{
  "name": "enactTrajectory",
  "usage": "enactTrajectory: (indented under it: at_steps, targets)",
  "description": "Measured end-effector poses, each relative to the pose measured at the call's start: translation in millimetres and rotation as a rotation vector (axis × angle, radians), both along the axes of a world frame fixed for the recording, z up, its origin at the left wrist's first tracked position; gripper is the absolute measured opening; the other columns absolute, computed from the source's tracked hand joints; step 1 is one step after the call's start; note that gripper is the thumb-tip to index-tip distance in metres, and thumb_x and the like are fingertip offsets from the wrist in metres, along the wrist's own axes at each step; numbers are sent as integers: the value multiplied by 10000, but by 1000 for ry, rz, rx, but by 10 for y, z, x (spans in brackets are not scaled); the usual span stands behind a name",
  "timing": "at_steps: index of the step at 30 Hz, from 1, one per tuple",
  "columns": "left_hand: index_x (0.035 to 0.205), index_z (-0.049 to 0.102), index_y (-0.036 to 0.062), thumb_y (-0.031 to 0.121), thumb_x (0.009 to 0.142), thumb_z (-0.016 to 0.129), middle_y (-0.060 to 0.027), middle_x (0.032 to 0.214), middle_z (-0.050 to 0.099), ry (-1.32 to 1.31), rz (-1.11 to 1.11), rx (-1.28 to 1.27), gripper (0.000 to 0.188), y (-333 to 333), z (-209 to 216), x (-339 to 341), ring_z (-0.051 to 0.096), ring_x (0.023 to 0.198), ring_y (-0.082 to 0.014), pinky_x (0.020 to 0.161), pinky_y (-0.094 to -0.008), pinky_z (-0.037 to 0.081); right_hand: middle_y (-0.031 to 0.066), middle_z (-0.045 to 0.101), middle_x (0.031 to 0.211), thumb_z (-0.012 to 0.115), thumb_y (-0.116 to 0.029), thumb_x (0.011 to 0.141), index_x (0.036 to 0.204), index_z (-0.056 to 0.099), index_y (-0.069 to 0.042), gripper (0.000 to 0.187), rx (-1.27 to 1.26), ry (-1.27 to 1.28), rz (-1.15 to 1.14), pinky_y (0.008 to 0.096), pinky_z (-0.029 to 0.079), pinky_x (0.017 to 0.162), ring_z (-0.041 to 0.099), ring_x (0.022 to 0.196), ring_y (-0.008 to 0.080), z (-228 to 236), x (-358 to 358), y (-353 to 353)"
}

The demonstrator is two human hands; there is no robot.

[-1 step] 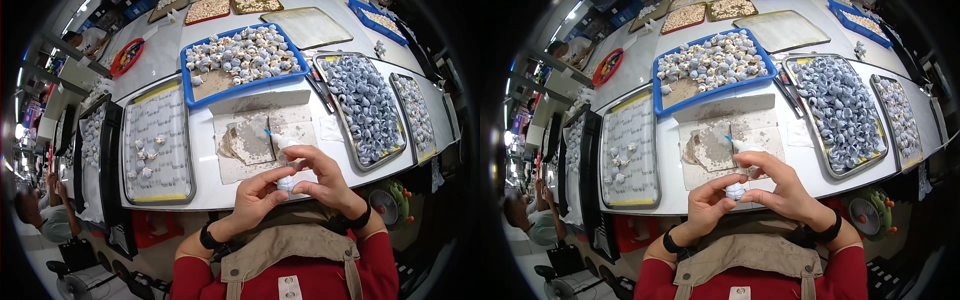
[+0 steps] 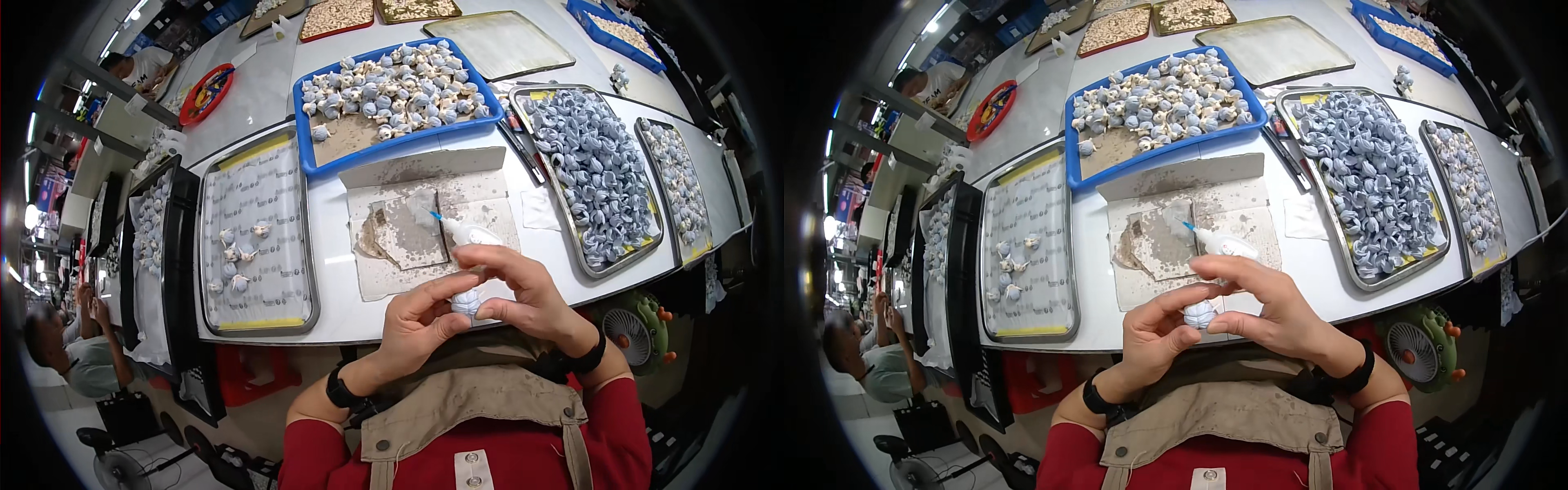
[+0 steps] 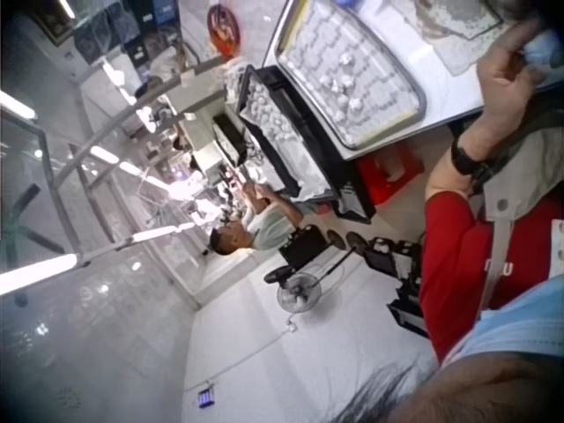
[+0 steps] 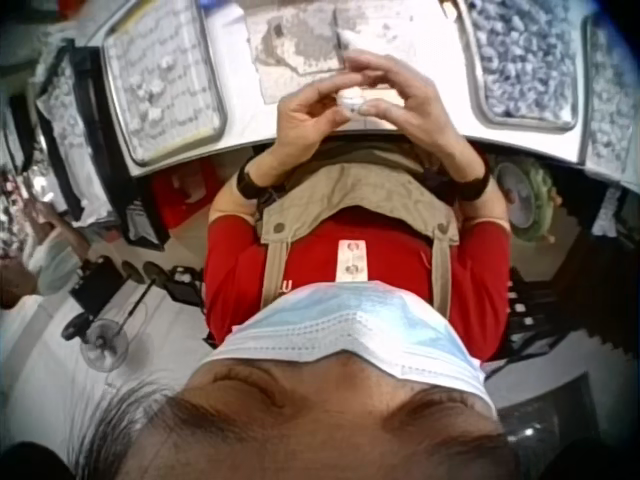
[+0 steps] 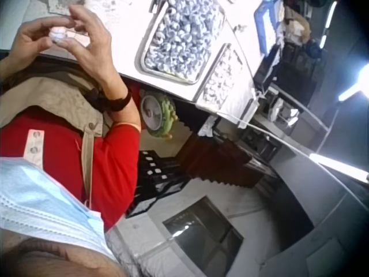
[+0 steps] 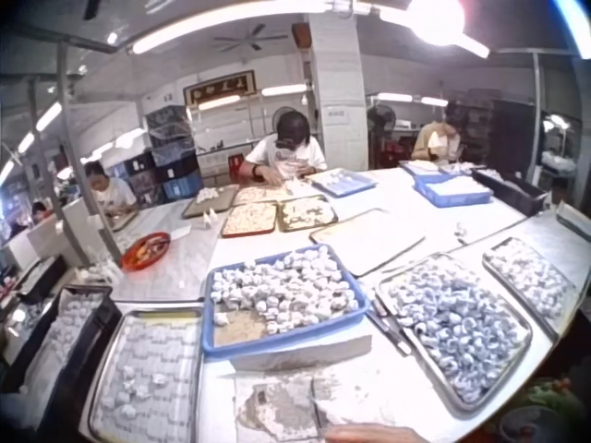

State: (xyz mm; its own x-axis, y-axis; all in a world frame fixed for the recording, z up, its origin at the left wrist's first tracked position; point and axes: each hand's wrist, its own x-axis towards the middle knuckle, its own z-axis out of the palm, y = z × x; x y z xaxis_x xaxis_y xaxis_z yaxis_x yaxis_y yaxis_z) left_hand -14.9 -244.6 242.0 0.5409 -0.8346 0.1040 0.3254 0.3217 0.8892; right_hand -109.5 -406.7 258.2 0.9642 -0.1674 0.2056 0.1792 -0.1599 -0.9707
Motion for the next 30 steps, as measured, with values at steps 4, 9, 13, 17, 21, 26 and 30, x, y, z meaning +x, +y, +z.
enactTrajectory:
  at_steps: [4,9,13,17,21,26,30]
  targets:
    - [1179,596,11,132,848,666,-113,1103,653,-434,-37,62,360,79,-22,68,634,968,-171,823,-269,505,138,572,1258,716,-168,795,1313,484,-20,586,179,91,161,322,445,952,570,1122,209,5,-48,30]
    - [1134,624,14,132,837,679,-115,1026,678,-519,12,25,325,83,-30,51,664,890,-190,769,-266,522,134,630,1165,717,-181,795,1237,555,-4,503,81,71,151,305,474,912,611,1061,203,11,-44,45]
    - [1109,634,8,102,833,681,-128,982,685,-534,18,-9,295,69,25,35,672,865,-204,772,-271,524,137,631,1162,720,-173,791,1209,577,-3,473,47,43,151,304,480,904,612,1066,208,43,-62,39]
    - [1106,635,6,69,831,676,-132,977,685,-549,-13,-36,284,78,51,42,673,864,-198,776,-272,524,141,643,1124,734,-163,775,1186,592,-1,464,9,-26,138,310,495,871,625,1030,225,20,-77,47]
    - [1102,631,0,95,854,657,-142,990,681,-539,-55,-42,267,135,61,65,667,903,-214,799,-284,522,148,653,1075,748,-162,761,1148,616,3,441,-12,-69,155,309,510,805,641,948,230,57,-26,61]
    - [1092,641,4,99,864,647,-140,1000,682,-435,-120,-10,246,180,95,76,663,921,-196,819,-281,516,155,660,1044,774,-192,733,1120,636,-2,453,32,-116,162,322,511,763,641,897,226,34,1,89]
    - [1057,656,-7,114,855,661,-133,981,688,-423,-56,66,235,300,132,174,668,897,-195,796,-272,518,145,660,1037,770,-161,732,1124,638,-26,435,51,-67,163,316,490,815,617,954,231,10,141,213]
